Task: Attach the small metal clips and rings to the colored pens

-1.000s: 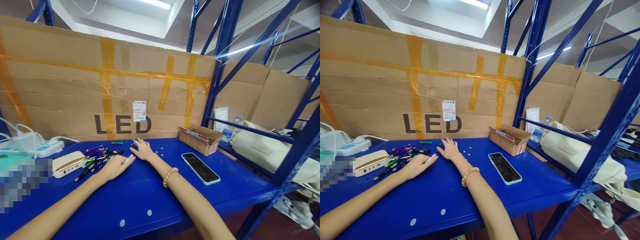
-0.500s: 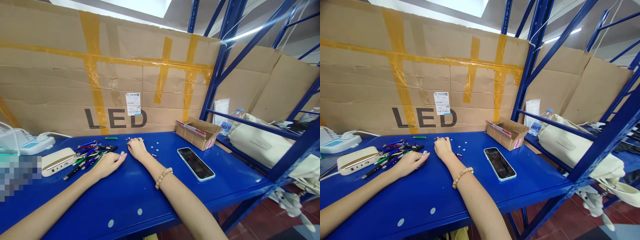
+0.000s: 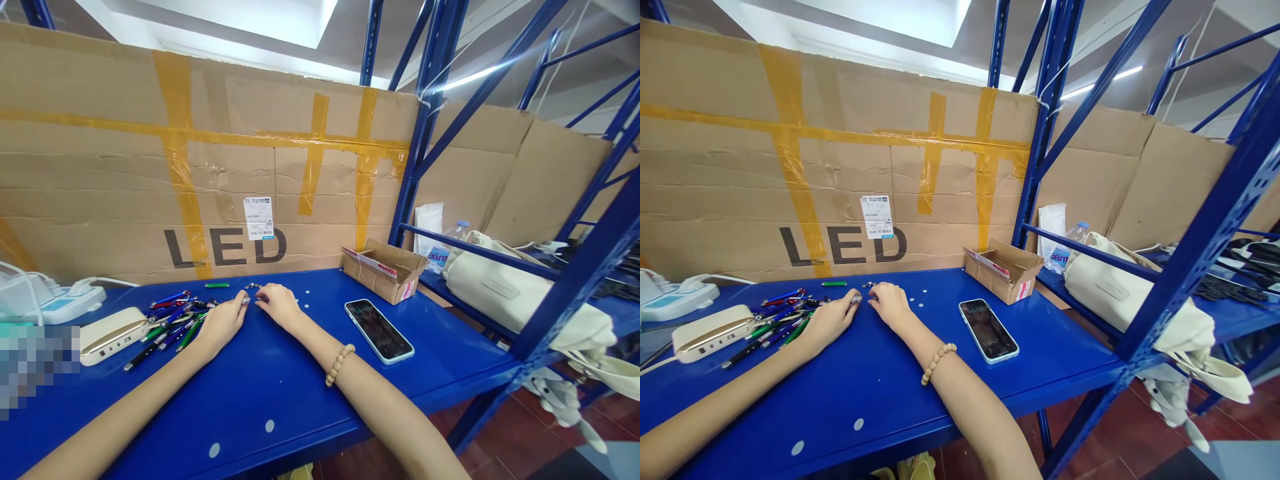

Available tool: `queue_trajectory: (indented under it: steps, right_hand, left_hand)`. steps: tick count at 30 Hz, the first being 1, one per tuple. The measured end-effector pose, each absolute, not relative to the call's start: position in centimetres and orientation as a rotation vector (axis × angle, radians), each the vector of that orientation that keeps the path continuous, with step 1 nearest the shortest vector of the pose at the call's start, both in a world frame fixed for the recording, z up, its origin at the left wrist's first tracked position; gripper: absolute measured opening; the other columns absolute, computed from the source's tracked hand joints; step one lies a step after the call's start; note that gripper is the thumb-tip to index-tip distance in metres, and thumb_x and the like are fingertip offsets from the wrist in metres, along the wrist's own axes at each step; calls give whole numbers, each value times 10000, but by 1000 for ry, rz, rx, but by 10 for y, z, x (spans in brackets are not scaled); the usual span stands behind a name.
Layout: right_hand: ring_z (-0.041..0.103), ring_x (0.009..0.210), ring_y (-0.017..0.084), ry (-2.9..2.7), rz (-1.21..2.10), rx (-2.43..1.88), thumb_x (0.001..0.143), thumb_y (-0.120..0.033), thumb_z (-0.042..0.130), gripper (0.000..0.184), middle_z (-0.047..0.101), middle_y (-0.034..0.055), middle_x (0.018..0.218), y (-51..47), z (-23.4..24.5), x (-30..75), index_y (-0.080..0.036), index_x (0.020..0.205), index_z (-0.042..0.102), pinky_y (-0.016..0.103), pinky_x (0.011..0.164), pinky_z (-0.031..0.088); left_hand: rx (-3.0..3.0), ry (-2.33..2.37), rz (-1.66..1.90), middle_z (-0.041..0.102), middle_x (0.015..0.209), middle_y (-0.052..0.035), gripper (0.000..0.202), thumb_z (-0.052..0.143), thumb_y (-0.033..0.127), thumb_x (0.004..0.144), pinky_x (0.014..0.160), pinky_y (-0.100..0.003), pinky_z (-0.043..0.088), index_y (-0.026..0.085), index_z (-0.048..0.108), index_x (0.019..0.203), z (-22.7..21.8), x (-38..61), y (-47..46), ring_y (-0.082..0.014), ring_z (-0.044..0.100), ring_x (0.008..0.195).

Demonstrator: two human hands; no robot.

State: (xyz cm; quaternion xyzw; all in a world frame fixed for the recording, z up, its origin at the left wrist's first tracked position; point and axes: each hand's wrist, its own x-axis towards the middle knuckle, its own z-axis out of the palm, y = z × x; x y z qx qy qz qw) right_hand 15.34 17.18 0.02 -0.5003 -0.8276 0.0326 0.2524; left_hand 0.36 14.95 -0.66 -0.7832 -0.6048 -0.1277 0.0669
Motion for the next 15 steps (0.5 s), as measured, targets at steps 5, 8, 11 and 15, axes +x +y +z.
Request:
queue_trajectory:
  steps: [5,8,11,15]
  right_hand:
    - [541,869,138,-2182,119,-1416,886,-280,470,197,586,33,950,172,-1,158,-190,940,637,214,712,395]
    - [542,823,129,-2119,154,-1425,872,-340,496,215,577,34,930,169,0,158,-188,931,636,203,674,383]
    - [547,793,119,-2126,195,-1391,817,-351,578,188,580,20,920,166,0,157,-193,893,645,198,663,384]
    - [566,820,134,-2114,250,-1345,771,-291,638,156,610,20,914,170,-2,156,-195,893,657,211,701,410]
  left_hand:
    - [-2379,-1809,-630,585,1049,-65,313,172,242,888,705,-277,426,208,427,1066,-9,2,159,-206,566,939]
    - [-2448,-1748,-738,563,1097,-48,301,180,264,888,741,-261,418,216,446,1020,-8,0,158,-185,539,994]
    - [-2476,-1809,-670,593,1044,-22,293,187,347,898,657,-263,409,235,423,1031,-5,0,155,-203,578,915]
    - [-2482,-1887,-520,634,805,-7,319,181,438,894,578,-258,379,240,393,1026,-2,4,151,-241,610,801]
